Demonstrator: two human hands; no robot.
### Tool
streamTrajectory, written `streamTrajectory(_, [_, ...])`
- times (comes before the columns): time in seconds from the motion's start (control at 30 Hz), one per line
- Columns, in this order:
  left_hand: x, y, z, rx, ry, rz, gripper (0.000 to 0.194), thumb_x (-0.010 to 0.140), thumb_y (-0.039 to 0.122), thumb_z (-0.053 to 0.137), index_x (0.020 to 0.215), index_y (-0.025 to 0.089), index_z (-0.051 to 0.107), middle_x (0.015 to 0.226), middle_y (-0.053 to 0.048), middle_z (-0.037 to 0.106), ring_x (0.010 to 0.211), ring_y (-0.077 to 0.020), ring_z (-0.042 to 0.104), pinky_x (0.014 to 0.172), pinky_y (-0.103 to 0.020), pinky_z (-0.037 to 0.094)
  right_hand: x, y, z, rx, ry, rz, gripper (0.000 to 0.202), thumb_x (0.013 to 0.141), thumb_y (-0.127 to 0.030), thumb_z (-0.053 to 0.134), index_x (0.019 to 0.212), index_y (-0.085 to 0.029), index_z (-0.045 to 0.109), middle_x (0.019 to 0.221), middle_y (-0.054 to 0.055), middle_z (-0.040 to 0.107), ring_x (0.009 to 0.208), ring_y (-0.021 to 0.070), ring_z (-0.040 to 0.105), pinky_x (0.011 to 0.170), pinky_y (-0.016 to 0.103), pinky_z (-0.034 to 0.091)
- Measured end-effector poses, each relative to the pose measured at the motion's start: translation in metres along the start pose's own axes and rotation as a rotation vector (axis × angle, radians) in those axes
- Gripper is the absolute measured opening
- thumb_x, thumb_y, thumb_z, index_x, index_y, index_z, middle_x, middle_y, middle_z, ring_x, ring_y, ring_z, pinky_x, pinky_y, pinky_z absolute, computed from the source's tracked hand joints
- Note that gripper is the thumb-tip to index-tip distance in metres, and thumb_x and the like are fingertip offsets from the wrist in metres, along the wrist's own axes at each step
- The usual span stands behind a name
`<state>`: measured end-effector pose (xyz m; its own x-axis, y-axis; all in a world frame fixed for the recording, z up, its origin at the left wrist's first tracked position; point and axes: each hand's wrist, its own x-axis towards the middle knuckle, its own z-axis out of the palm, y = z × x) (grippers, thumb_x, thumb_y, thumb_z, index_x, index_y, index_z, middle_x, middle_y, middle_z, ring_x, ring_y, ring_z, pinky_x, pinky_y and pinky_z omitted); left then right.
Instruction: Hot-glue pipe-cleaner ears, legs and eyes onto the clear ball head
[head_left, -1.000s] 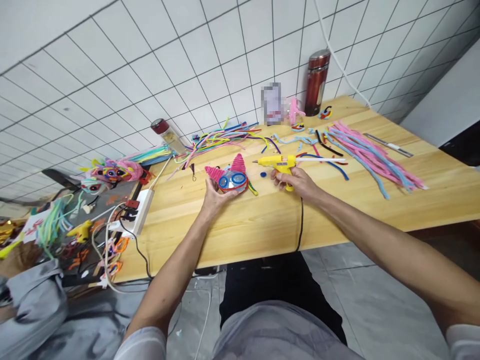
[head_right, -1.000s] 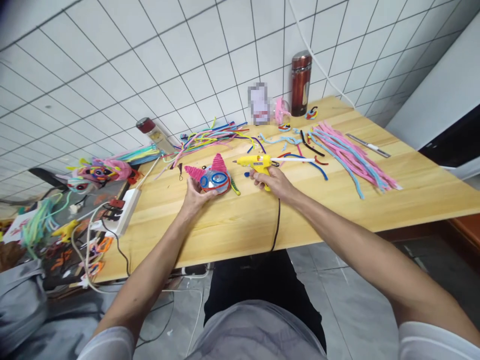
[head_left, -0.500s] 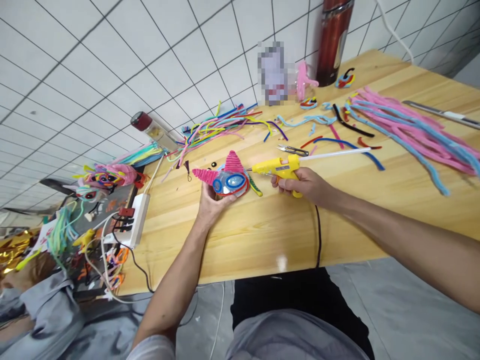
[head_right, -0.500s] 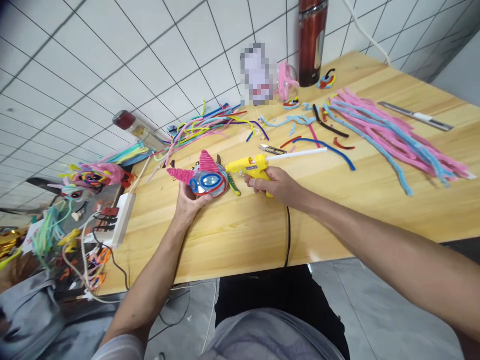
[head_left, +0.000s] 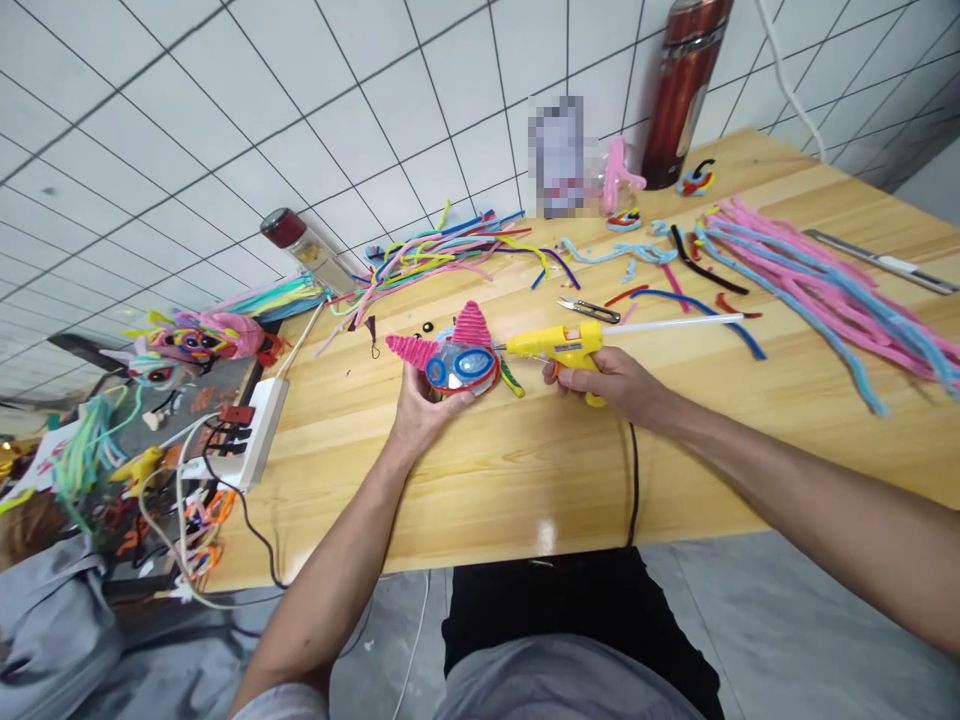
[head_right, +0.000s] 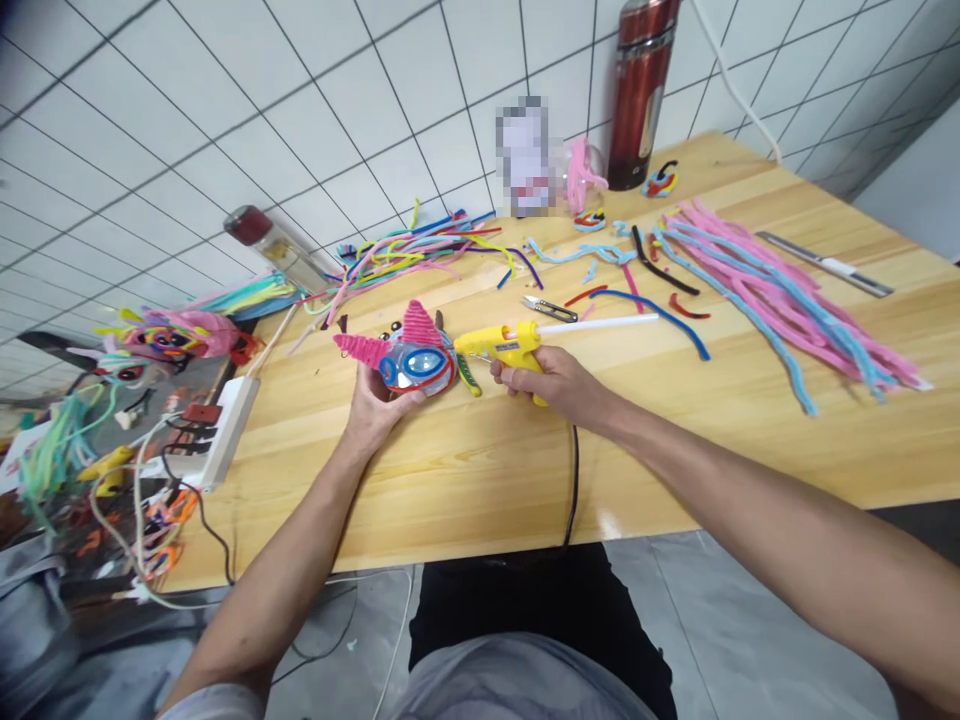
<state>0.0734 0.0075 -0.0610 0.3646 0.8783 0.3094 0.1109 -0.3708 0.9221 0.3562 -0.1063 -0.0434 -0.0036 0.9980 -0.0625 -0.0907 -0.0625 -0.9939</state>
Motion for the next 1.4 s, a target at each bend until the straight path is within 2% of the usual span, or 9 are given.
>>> streamTrajectory(0.17, [-0.001,0.001,0.0,-0.01,-0.009,0.005,0.089,0.065,0.06,0.099,0.131,0.022,0.055,0.138,-0.014,0.07,0.129,-0.0303,0.07,0.11,-0.042,0.058,0.001,0.0,0.0,-0.023,0.002,0.004,0.034,0.076,-0.049,0.081,0.092,-0.019,0.079,0.091,0.007,0.076,0.076,0.0182,0.064,0.064,0.027,0.049])
streamTrajectory(0.83, [0.0,-0.003,0.0,-0.01,-0.016,-0.006,0.092,0.063,0.062,0.099,0.133,0.024,0.052,0.138,-0.013,0.068,0.132,-0.0319,0.068,0.114,-0.044,0.055,0.002,-0.001,0.003,-0.029,-0.032,-0.003,0.035,0.076,-0.054,0.081,0.088,-0.021,0.079,0.092,0.006,0.074,0.077,0.0189,0.06,0.069,0.03,0.051])
streamTrajectory(1.1, [-0.001,-0.005,-0.001,-0.005,-0.018,-0.011,0.093,0.063,0.062,0.099,0.134,0.025,0.052,0.139,-0.013,0.068,0.132,-0.0321,0.068,0.114,-0.044,0.055,0.003,0.007,0.001,-0.068,-0.038,0.009,0.04,0.078,-0.059,0.081,0.094,-0.023,0.08,0.09,0.004,0.071,0.082,0.0212,0.06,0.072,0.031,0.05])
streamTrajectory(1.4, [0.0,-0.004,0.0,-0.007,-0.002,-0.01,0.093,0.061,0.063,0.1,0.132,0.024,0.053,0.137,-0.013,0.069,0.13,-0.0322,0.069,0.114,-0.046,0.055,0.005,0.014,-0.001,-0.101,-0.059,-0.012,0.043,0.082,-0.066,0.079,0.086,-0.023,0.076,0.091,0.004,0.071,0.081,0.0212,0.057,0.069,0.032,0.046])
